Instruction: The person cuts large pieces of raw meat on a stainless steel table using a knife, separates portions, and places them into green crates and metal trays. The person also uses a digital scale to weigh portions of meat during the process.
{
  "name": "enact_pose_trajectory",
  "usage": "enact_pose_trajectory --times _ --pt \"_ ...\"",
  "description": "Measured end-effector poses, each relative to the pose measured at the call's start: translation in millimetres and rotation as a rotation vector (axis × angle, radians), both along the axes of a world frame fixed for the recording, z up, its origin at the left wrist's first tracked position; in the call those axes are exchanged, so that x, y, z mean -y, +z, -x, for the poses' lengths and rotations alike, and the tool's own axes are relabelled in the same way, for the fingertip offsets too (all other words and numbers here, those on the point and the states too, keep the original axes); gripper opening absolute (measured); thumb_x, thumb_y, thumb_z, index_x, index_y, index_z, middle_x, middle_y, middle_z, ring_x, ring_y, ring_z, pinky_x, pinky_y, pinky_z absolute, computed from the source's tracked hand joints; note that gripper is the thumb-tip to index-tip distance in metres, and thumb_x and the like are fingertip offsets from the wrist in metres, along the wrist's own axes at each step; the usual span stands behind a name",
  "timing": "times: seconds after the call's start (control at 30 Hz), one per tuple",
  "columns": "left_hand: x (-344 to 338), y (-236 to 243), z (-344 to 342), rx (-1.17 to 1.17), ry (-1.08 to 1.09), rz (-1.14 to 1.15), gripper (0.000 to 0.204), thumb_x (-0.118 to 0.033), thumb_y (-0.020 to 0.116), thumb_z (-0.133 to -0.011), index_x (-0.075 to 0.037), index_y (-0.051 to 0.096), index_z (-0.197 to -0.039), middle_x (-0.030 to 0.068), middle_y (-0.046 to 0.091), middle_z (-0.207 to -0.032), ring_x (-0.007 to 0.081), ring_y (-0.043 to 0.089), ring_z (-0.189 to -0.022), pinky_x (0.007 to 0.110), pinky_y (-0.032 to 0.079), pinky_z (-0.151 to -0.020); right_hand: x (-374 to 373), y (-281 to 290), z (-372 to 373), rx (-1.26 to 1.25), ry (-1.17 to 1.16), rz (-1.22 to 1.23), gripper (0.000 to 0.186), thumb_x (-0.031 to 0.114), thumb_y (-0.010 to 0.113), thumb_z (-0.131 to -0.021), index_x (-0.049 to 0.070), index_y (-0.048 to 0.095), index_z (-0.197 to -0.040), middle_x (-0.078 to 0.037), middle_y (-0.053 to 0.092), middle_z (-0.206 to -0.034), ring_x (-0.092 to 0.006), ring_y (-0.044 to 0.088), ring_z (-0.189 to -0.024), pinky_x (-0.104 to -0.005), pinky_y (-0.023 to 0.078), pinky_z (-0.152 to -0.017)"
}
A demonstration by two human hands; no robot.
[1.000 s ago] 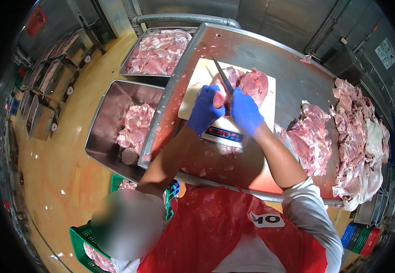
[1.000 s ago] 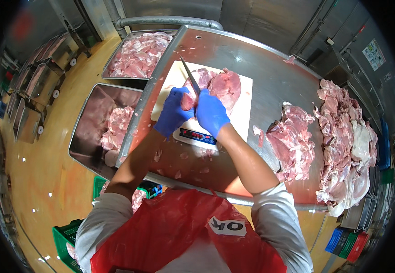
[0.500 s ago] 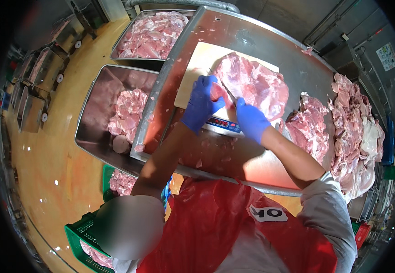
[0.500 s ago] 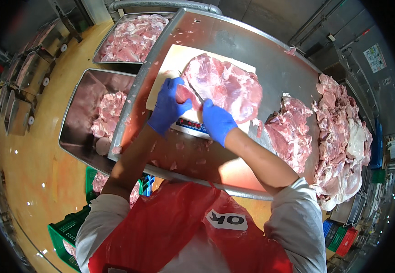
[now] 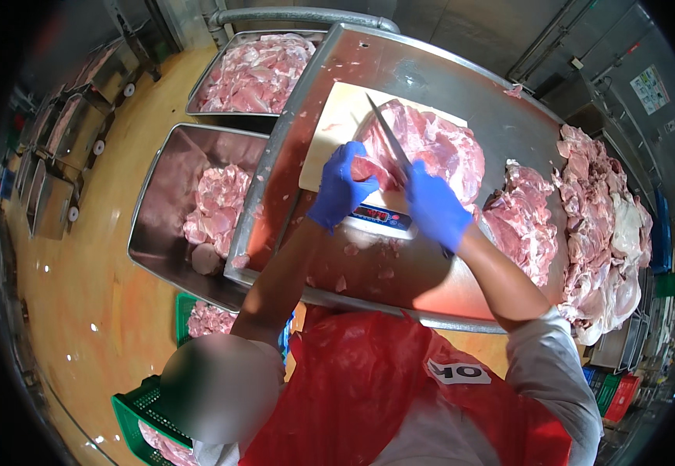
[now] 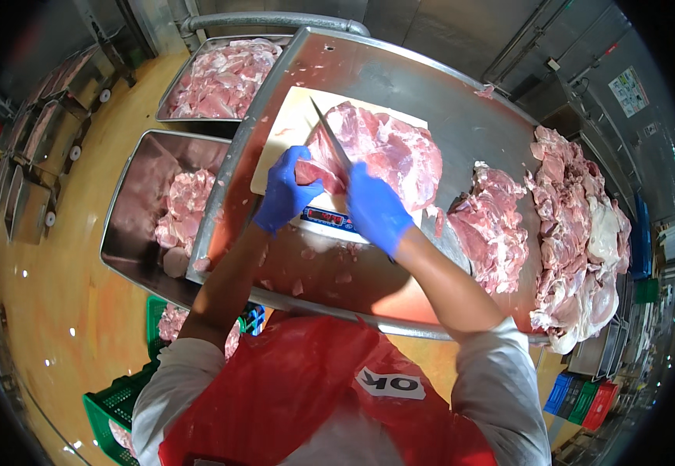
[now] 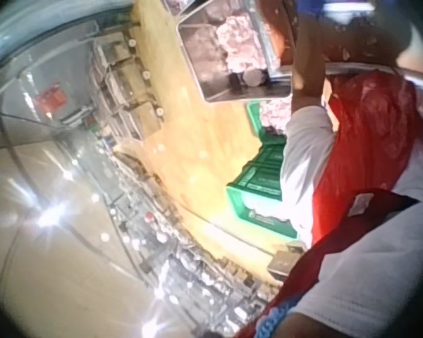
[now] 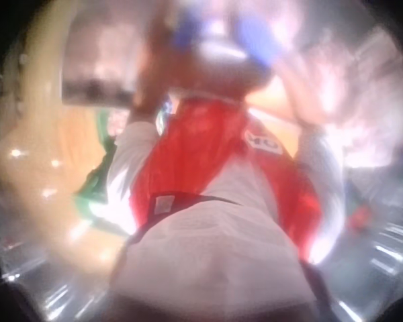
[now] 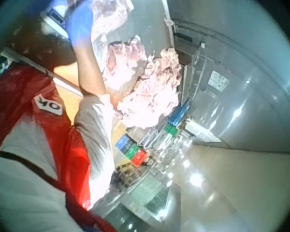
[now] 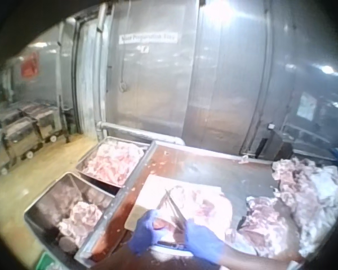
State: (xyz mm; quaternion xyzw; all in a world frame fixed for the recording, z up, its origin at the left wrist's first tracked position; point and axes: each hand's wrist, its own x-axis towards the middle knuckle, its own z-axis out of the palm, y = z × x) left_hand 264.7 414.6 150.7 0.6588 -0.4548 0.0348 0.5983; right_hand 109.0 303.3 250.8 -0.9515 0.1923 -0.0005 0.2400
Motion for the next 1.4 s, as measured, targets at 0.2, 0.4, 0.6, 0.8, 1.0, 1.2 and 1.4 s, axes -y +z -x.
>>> enact_pose_trajectory --times 0.2,0.4,0.6,0.8,1.0,1.2,1.4 --pt "2.9 -4.6 -2.6 -0.01 -0.031 0.081 0.048 -0.008 0.085 -0.061 -0.003 0.057 -0.099 0.0152 0.058 -0.091 0.0356 0.058 -0.085 0.042 0.048 -0.075 3.1 -15.3 -91.6 -0.192 -0.003 0.189 0.026 0.007 0.049 -0.089 -0.01 0.048 -0.108 -0.032 0.064 -0.096 -0.0443 0.064 -0.094 -0.0481 0.052 -0.08" --pt "-7.5 -7.8 -10.7 -0.091 -0.025 -0.038 0.041 -0.007 0.08 -0.065 -0.001 0.057 -0.099 0.0132 0.06 -0.09 0.0284 0.062 -0.085 0.034 0.051 -0.077 -11.5 -53.5 -30.9 -0.408 -0.053 0.141 0.031 0.007 0.05 -0.088 -0.01 0.043 -0.114 -0.032 0.065 -0.096 -0.0437 0.066 -0.09 -0.0461 0.054 -0.077" --pt "-25.9 -12.5 -43.8 -0.443 -0.094 -0.056 0.034 -0.002 0.077 -0.07 -0.001 0.058 -0.098 0.0042 0.058 -0.083 0.0082 0.053 -0.081 0.028 0.051 -0.07 -30.6 -75.4 74.5 -0.511 -0.088 0.21 0.032 0.007 0.051 -0.087 -0.007 0.04 -0.113 -0.029 0.064 -0.081 -0.0432 0.066 -0.072 -0.0527 0.052 -0.062" --pt "-37.7 -20.7 -42.5 -0.439 -0.251 0.005 0.036 -0.002 0.075 -0.071 -0.001 0.055 -0.101 0.0046 0.055 -0.092 0.0106 0.051 -0.085 0.028 0.048 -0.077 -64.8 -9.1 60.2 -0.219 -0.198 0.168 0.025 0.007 0.049 -0.089 -0.004 0.039 -0.11 -0.03 0.059 -0.077 -0.0486 0.06 -0.068 -0.0555 0.049 -0.061" --pt "-16.8 2.5 -32.1 -0.105 -0.197 -0.106 0.071 -0.008 0.08 -0.063 -0.006 0.05 -0.128 0.0151 0.052 -0.11 0.0252 0.057 -0.102 0.036 0.048 -0.088 -35.4 -28.7 -20.7 0.158 -0.312 0.171 0.013 0.005 0.046 -0.093 -0.005 0.043 -0.102 -0.032 0.058 -0.095 -0.048 0.058 -0.09 -0.0501 0.047 -0.073" --pt "-5.7 3.0 -35.1 -0.12 -0.194 -0.259 0.066 -0.011 0.08 -0.061 -0.01 0.053 -0.121 0.0168 0.053 -0.11 0.0365 0.057 -0.104 0.043 0.048 -0.09 -24.0 -20.6 -78.7 0.189 -0.282 0.005 0.02 0.005 0.049 -0.09 -0.007 0.042 -0.105 -0.036 0.06 -0.099 -0.0486 0.061 -0.091 -0.0523 0.049 -0.079" --pt "-22.2 -12.6 -24.8 -0.195 -0.194 -0.035 0.052 -0.009 0.078 -0.062 -0.003 0.058 -0.11 0.0166 0.052 -0.107 0.0342 0.058 -0.098 0.041 0.05 -0.085 -16.3 -31.3 -96.5 0.041 -0.328 0.195 0.02 0.008 0.047 -0.092 -0.004 0.043 -0.107 -0.031 0.064 -0.086 -0.0473 0.064 -0.084 -0.053 0.051 -0.073"
